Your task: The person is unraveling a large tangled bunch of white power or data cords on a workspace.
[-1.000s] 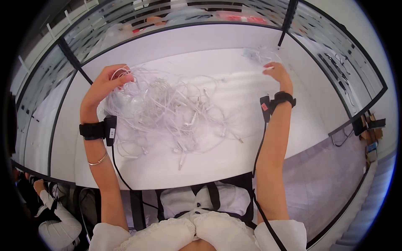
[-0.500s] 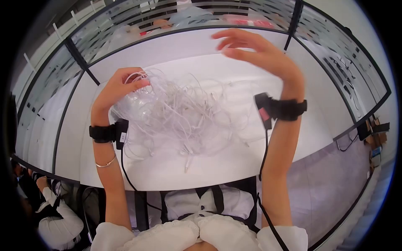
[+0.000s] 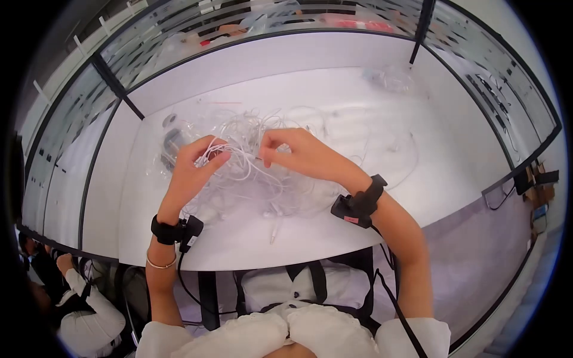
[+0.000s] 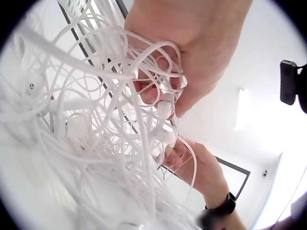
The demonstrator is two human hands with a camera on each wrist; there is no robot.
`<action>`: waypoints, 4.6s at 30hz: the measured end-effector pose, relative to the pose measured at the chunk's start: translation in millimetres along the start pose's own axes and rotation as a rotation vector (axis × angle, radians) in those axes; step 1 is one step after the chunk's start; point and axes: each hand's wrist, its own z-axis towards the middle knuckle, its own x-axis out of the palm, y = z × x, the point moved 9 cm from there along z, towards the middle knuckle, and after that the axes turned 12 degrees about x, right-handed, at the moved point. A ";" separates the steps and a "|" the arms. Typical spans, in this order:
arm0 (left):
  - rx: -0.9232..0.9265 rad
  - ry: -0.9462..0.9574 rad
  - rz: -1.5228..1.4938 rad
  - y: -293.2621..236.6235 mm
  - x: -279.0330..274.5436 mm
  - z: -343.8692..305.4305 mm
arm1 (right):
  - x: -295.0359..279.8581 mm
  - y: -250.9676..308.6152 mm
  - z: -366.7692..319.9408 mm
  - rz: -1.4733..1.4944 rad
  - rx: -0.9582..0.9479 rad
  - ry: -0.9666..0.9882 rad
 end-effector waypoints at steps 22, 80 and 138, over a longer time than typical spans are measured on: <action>-0.104 -0.079 -0.327 14.4 11.5 -20.3 | -10.4 8.2 -18.8 0.143 -0.046 -0.232; -0.154 -0.226 -0.375 16.3 2.8 -24.7 | -20.3 26.5 -26.0 -0.027 -0.228 -0.318; 0.059 -0.085 -0.379 6.2 17.2 -18.3 | 10.2 2.3 -11.4 -0.044 -0.089 -0.141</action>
